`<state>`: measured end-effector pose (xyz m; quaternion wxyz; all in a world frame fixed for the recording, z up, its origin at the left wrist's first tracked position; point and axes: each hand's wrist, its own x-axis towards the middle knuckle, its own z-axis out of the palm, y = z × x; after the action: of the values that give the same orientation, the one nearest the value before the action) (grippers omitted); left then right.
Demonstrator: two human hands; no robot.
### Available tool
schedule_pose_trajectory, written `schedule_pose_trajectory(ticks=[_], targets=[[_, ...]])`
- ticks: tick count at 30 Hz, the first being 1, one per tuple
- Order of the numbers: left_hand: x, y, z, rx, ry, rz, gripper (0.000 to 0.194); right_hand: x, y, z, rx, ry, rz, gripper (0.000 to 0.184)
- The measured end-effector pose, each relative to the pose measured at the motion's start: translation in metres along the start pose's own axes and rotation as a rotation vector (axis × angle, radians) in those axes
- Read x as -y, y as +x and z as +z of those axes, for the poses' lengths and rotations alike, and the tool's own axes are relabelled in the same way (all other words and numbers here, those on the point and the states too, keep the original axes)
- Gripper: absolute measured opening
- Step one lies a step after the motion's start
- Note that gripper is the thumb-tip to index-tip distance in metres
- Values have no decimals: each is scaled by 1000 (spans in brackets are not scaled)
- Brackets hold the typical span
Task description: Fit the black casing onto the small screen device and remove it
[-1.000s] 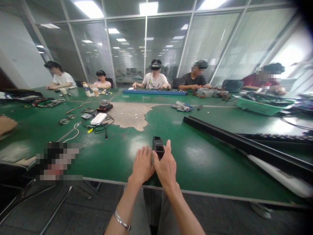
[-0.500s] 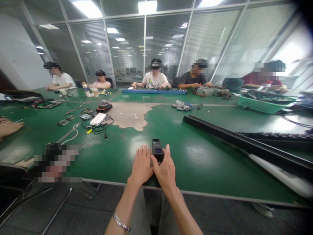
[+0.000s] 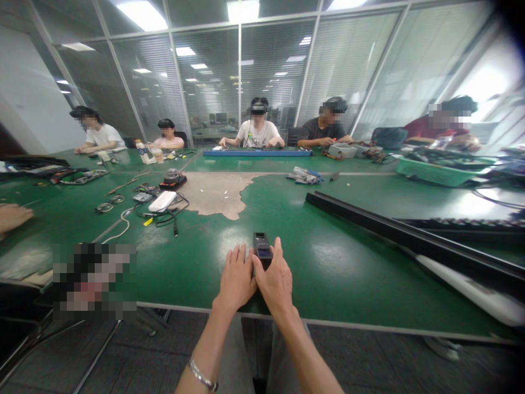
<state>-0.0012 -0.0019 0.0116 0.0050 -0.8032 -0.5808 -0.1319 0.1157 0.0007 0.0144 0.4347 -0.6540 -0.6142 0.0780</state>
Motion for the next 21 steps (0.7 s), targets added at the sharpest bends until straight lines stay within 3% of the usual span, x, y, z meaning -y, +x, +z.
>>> schedule_pose_trajectory(ticks=[21], targets=[[1, 0, 4, -3, 6, 3, 59, 3, 1, -5, 9, 28, 8, 83]])
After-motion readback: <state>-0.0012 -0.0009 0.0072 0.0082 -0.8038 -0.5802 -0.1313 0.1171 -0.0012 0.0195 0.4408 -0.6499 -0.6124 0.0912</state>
